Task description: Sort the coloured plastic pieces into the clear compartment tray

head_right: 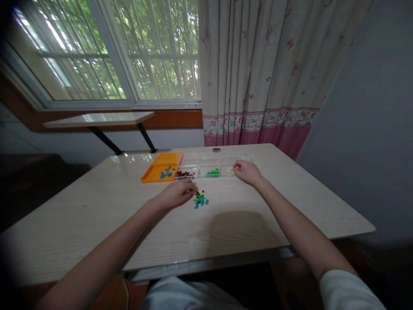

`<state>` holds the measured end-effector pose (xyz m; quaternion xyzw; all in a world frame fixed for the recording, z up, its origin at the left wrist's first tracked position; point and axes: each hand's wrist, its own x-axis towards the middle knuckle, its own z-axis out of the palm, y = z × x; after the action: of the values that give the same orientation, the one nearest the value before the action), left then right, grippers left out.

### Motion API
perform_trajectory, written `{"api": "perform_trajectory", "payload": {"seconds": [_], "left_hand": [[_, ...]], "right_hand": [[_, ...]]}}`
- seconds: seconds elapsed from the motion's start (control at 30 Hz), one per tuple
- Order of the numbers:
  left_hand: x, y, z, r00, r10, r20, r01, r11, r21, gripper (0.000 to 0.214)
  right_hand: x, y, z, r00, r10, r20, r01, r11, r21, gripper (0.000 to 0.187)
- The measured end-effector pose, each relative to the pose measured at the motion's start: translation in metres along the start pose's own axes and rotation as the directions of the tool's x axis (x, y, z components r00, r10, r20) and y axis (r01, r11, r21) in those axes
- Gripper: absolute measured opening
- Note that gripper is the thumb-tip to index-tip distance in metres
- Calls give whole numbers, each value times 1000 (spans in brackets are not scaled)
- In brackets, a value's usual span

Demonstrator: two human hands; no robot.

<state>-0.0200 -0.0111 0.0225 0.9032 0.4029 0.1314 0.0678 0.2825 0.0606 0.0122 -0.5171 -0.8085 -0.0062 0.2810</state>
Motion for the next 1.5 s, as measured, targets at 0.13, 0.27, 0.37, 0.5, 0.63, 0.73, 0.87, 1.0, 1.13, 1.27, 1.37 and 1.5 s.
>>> {"api": "perform_trajectory", "payload": {"seconds": [0.13,0.27,0.37,0.5,0.63,0.73,0.87,1.0,1.13,1.27,1.37,1.5], "left_hand": [[-2,3,-3,1000,21,10,-21,999,-30,22],[-2,6,-4,999,40,-12,-40,998,-50,24],[-2,7,-4,996,86,-20,-87,992,-96,27],[-2,8,-4,993,119,4,-118,987,-107,31],[-2,9,-4,996,92,10,-91,993,-78,28],[-2,9,-5,997,81,0,-81,993,-84,26],[-2,9,-7,995,95,28,-92,991,-97,21],[-2,10,-7,996,82,44,-78,993,-86,18],[-2,10,-8,998,56,40,-54,997,-63,20],[-1,10,-8,998,47,36,-45,998,-39,22],[-1,10,-8,997,65,47,-63,997,-35,17],[-1,11,-9,996,66,54,-64,997,-31,16]], "right_hand": [[0,2,1,1000,16,9,-15,1000,-19,16],[0,1,1,1000,12,-7,-12,999,-31,17],[-2,-7,0,1000,-23,-3,23,1000,-3,19],[-8,-34,0,990,-133,36,131,989,62,18],[-18,-68,4,939,-315,137,298,945,131,17],[-24,-85,7,888,-412,205,378,907,183,18],[-28,-92,8,862,-448,235,404,890,212,19],[-29,-89,9,864,-448,231,406,890,206,18],[-29,-88,10,862,-456,219,414,885,213,18],[-29,-90,9,854,-467,229,424,880,214,19],[-29,-90,9,850,-470,238,429,879,207,20],[-29,-90,9,851,-467,239,427,881,203,19]]}}
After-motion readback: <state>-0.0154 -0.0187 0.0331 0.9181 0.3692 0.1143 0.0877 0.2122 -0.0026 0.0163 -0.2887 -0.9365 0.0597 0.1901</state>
